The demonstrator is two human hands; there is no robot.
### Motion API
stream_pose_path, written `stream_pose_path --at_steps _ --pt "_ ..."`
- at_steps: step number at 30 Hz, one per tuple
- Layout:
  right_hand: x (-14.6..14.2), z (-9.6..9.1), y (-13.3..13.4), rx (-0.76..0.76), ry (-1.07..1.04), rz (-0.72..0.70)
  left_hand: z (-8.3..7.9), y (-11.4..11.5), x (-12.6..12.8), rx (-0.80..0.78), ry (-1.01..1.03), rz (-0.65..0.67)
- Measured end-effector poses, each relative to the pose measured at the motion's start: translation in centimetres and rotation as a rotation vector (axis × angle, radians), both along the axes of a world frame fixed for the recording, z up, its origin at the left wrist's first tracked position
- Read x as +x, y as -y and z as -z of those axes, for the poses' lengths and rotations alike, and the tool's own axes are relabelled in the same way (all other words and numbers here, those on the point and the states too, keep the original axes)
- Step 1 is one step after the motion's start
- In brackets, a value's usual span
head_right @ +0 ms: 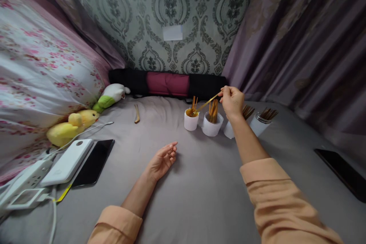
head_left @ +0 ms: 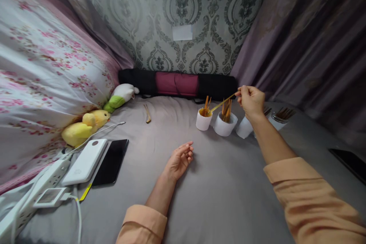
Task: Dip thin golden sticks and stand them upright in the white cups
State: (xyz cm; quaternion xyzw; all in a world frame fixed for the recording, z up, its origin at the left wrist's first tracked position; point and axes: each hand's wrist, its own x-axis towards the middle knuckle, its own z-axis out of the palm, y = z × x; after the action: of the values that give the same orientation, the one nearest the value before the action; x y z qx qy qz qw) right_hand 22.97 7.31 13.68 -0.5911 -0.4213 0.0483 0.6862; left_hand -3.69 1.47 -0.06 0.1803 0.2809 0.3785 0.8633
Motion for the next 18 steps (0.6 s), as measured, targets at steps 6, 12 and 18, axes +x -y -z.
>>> stream_pose_path --at_steps 6,12,18 --pt "-0.1 0.6 -1.3 -0.018 0.144 -0.023 0.0 -0.1 0.0 -0.009 -0.003 -0.006" --pt "-0.8 1.1 -2.0 -0.086 0.226 -0.107 0.0 -0.1 0.0 -0.010 -0.008 -0.003" --pt "-1.2 1.9 -2.6 -0.188 0.299 -0.177 0.0 0.0 0.0 -0.008 -0.008 -0.010"
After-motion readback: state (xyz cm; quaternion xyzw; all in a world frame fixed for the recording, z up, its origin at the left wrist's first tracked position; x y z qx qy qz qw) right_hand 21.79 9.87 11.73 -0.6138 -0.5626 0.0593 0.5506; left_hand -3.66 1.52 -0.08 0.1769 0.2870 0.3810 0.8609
